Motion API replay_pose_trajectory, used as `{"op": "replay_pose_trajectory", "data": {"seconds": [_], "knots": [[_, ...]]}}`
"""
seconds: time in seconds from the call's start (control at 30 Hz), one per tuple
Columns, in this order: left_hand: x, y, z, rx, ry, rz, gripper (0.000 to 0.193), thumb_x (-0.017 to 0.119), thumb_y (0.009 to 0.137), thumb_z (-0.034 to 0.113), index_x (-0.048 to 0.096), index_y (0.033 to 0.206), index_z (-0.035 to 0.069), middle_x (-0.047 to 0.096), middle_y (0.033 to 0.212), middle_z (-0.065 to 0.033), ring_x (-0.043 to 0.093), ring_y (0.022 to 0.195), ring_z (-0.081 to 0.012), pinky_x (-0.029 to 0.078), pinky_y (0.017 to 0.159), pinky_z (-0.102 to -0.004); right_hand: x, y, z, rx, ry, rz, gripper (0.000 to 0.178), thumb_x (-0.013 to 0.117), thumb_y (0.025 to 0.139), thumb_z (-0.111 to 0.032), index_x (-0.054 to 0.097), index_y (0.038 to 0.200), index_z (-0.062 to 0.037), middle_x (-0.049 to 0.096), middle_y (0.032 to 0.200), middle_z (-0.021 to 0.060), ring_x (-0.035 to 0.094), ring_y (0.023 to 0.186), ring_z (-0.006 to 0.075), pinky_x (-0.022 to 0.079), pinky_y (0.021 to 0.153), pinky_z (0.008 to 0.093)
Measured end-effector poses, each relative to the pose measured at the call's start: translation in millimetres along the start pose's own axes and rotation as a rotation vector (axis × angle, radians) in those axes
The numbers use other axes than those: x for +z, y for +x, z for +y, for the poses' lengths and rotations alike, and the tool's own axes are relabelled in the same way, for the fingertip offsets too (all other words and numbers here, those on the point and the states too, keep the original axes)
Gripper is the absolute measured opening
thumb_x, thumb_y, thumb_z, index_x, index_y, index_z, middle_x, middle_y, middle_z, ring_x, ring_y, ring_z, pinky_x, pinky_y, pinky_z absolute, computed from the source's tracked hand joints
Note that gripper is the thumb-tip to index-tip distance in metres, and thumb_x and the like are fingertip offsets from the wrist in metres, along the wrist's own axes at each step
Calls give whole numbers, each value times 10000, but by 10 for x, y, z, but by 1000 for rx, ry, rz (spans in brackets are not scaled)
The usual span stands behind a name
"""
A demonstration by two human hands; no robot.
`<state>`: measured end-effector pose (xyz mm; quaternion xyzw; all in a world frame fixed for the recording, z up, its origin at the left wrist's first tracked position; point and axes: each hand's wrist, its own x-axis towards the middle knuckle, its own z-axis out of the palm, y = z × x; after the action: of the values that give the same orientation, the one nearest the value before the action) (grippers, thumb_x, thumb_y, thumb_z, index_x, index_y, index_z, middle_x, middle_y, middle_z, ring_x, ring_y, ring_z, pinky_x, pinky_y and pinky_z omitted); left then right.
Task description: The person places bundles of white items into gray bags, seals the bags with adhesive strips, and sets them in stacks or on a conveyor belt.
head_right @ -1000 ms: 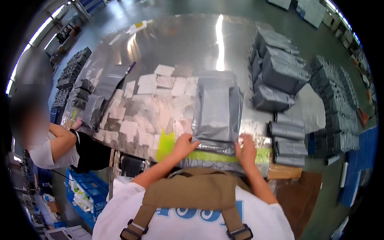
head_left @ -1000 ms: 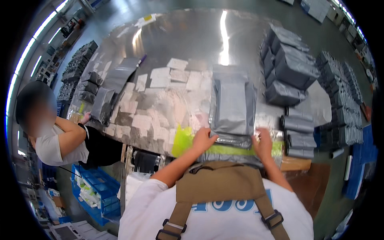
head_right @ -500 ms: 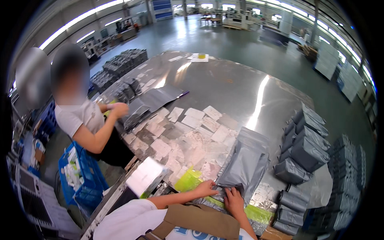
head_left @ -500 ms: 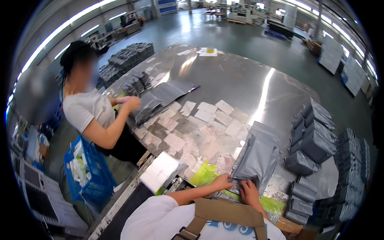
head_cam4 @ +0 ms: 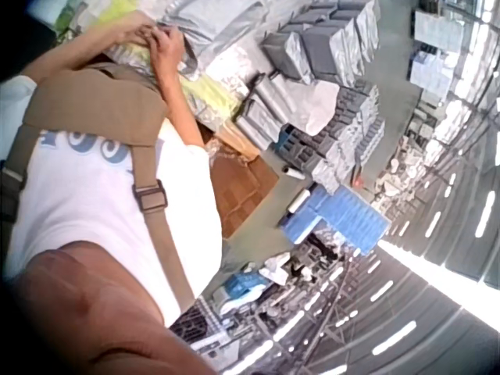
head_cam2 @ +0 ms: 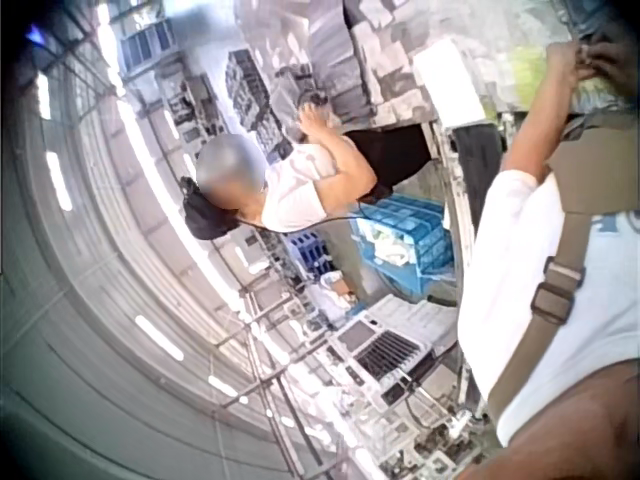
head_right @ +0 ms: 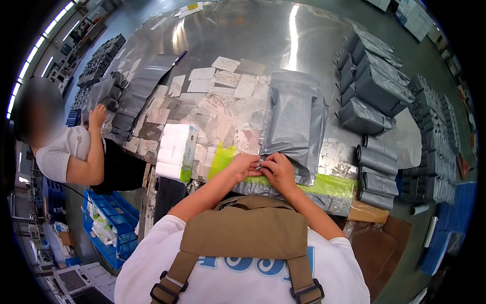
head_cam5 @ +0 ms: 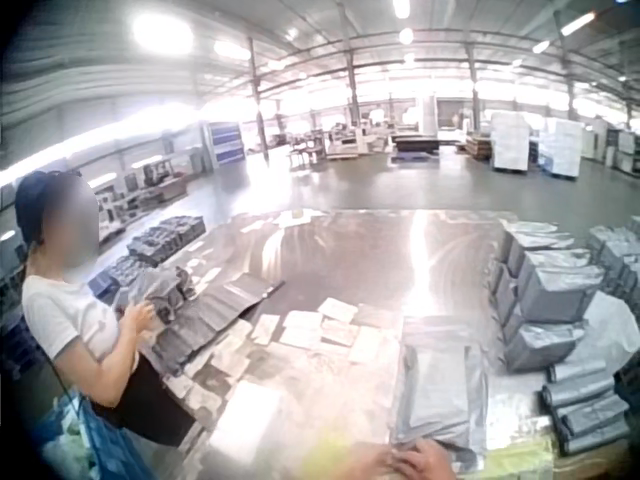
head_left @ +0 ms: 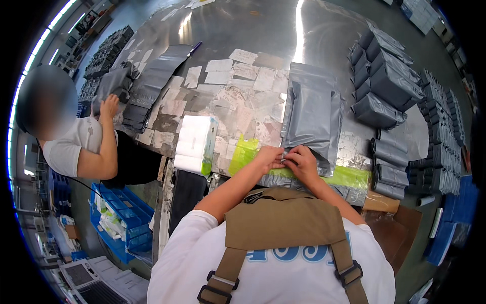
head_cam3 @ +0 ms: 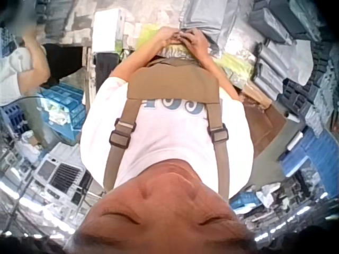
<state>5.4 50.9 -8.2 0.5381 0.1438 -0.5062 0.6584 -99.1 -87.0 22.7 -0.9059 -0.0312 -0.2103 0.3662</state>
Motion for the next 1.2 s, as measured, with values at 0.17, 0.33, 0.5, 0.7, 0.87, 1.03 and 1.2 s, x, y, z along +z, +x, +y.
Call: {"op": "replay_pose_trajectory", "data": {"seconds": [0.17, 0.33, 0.5, 0.7, 0.87, 1.03, 1.2], "knots": [[26, 10, 1, 83, 105, 132, 137, 603, 884, 152, 564, 774, 80, 523, 678, -7, 571, 620, -163, 575, 640, -378, -50, -101, -81, -89, 2, 60, 150, 724, 697, -30, 604, 783, -59, 571, 833, 66, 568, 789, 260, 457, 655, 354], [20, 30, -52, 149, 118, 173, 147, 636, 853, 155, 607, 766, 40, 585, 702, -40, 582, 584, -161, 557, 539, -360, -206, -347, -151, 72, 185, 61, 153, 685, 747, 1, 575, 840, -51, 578, 847, 98, 577, 809, 277, 458, 693, 325], [-153, 113, -41, 232, 293, 164, 158, 609, 882, 164, 631, 828, 17, 624, 733, -43, 602, 630, -143, 537, 561, -310, -1032, -1095, -95, 670, 399, 0, 83, 652, 843, -33, 595, 899, -55, 613, 858, 34, 574, 777, 102, 469, 694, 249], [-299, 5, -92, 803, 910, 286, 285, 560, 888, 97, 611, 1166, 63, 668, 918, -90, 642, 851, -231, 506, 763, -340, -2200, -2979, 574, 1001, -276, 249, 170, 608, 847, -79, 656, 1007, -45, 606, 815, 29, 552, 710, 156, 465, 586, 300], [-322, -268, 300, 1647, 1751, -109, 467, 554, 781, 56, 587, 1238, 146, 501, 1352, -71, 486, 1223, -251, 403, 991, -416, -2080, -1870, 147, 532, -791, 33, 184, 571, 798, -41, 676, 939, -94, 600, 1015, 113, 594, 872, 305, 497, 703, 399], [-224, 37, 533, 1696, 1856, -403, 431, 509, 818, 83, 571, 1241, 137, 478, 1393, -55, 434, 1303, -247, 369, 1041, -415, -1279, -465, 458, -348, -590, -253, 318, 625, 744, -78, 671, 1043, -177, 513, 1334, 46, 474, 1226, 239, 386, 1011, 419], [-207, 51, 571, 1654, 1768, -406, 348, 572, 786, 82, 625, 1129, 100, 564, 1281, -80, 475, 1268, -274, 406, 1016, -413, -1237, -296, 686, -277, -315, -379, 101, 646, 750, -88, 695, 838, -96, 606, 1205, 45, 522, 1184, 259, 430, 982, 386]]}}
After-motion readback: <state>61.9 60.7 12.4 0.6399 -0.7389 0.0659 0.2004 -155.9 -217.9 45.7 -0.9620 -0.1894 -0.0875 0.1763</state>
